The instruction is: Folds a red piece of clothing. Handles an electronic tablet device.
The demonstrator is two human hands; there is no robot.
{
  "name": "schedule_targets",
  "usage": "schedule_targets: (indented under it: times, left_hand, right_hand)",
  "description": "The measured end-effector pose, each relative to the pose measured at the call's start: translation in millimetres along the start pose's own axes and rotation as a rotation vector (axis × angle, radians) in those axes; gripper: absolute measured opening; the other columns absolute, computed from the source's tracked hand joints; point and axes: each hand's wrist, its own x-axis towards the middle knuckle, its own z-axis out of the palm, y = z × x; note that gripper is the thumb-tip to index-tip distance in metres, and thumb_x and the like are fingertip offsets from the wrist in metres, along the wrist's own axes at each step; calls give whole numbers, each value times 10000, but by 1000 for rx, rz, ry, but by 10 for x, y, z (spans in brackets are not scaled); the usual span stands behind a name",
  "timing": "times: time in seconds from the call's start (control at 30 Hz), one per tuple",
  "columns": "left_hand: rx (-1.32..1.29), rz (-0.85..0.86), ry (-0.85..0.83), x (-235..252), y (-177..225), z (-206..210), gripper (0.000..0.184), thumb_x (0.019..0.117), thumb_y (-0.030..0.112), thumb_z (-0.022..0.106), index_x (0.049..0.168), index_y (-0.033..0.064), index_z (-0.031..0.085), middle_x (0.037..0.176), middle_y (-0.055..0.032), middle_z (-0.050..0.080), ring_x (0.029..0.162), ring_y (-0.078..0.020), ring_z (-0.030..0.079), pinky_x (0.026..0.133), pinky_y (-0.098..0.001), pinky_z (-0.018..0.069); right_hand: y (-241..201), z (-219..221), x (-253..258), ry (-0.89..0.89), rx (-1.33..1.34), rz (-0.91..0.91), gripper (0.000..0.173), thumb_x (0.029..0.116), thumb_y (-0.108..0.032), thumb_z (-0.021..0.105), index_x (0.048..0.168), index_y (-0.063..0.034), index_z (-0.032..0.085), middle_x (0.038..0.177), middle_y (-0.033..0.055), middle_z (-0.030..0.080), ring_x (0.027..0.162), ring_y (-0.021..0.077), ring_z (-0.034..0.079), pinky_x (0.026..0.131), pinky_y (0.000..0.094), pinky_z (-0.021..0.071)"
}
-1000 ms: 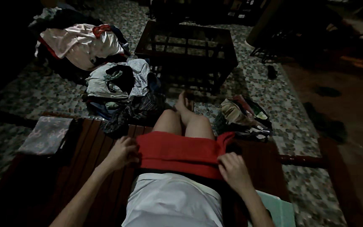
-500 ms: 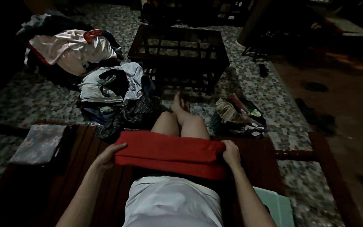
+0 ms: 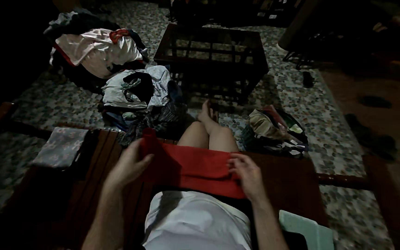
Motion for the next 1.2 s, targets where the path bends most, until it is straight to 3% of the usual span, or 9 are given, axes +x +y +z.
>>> schedule_targets:
  times: [0.1,0.23,0.4,0.53,0.6,0.7,0.97,1.07,1.2]
  left_hand:
    - [-43,93,-175,-82,428,730,766,948,325,706,1559,23,357,1456,-225,518,1299,-307,566,1091,-470,482]
    - [-120,76,-334,-32,311,923,639,1000,426,615,1518,87,456,1401,-133,597,1155,-248,658,979,-456,553]
    - [-120,-271,-155,203,-384,820,714,988,518,601,1504,49,448,1432,-215,549,1291,-346,571,1074,-552,471]
    - [-304,-340,-264,300,-414,970,548,954,376,715,1354,27,581,1203,-175,679,1065,-251,685,940,-454,563]
    - [-462,-335,-271,283,-420,892,411,941,272,743,1256,30,640,1080,-118,727,941,-197,722,846,-392,609]
    - [-614,-285,-224,206,-500,535,344,945,177,721,1236,10,647,1038,-107,745,906,-200,739,835,-390,629]
    - [-342,-174,-48,-81,-531,-543,498,897,238,746,1332,67,573,1146,-80,711,991,-167,720,860,-364,623]
    - [-306,-153,-88,-43,-153,-267,567,907,264,743,1389,81,509,1199,-97,677,1037,-178,698,895,-393,605]
    - [-314,-25,-294,-70,475,820,649,963,302,693,1476,27,406,1154,-134,676,995,-201,696,890,-405,594]
  right_hand:
    - [49,583,102,-349,342,255,431,1101,-266,430,1406,35,485,1157,165,691,1014,249,713,872,432,611]
    - [317,850,215,-211,241,323,495,956,-111,699,1373,64,498,1234,187,659,1100,209,675,960,385,577]
    - [391,691,117,-164,128,305,447,945,-84,711,1332,63,540,1212,178,676,1090,194,686,954,361,583]
    - [492,784,152,-152,66,300,493,966,-144,703,1373,62,517,1306,200,628,1200,212,629,1041,371,524]
    - [438,795,133,-192,57,285,483,980,-166,685,1381,48,522,1299,184,638,1189,197,634,1037,362,526]
    - [289,780,77,-274,48,311,446,1013,-156,635,1397,32,507,1198,174,673,995,211,711,872,371,607]
    - [191,606,-32,-288,74,262,304,1025,-111,603,1300,19,598,1139,147,708,942,218,735,823,360,631]
    - [147,638,27,-305,184,277,282,1054,-103,538,1291,41,587,1105,148,709,931,226,732,807,365,629]
    - [144,737,200,-320,453,335,438,1122,-286,365,1421,15,475,1202,143,671,1039,212,694,892,398,597]
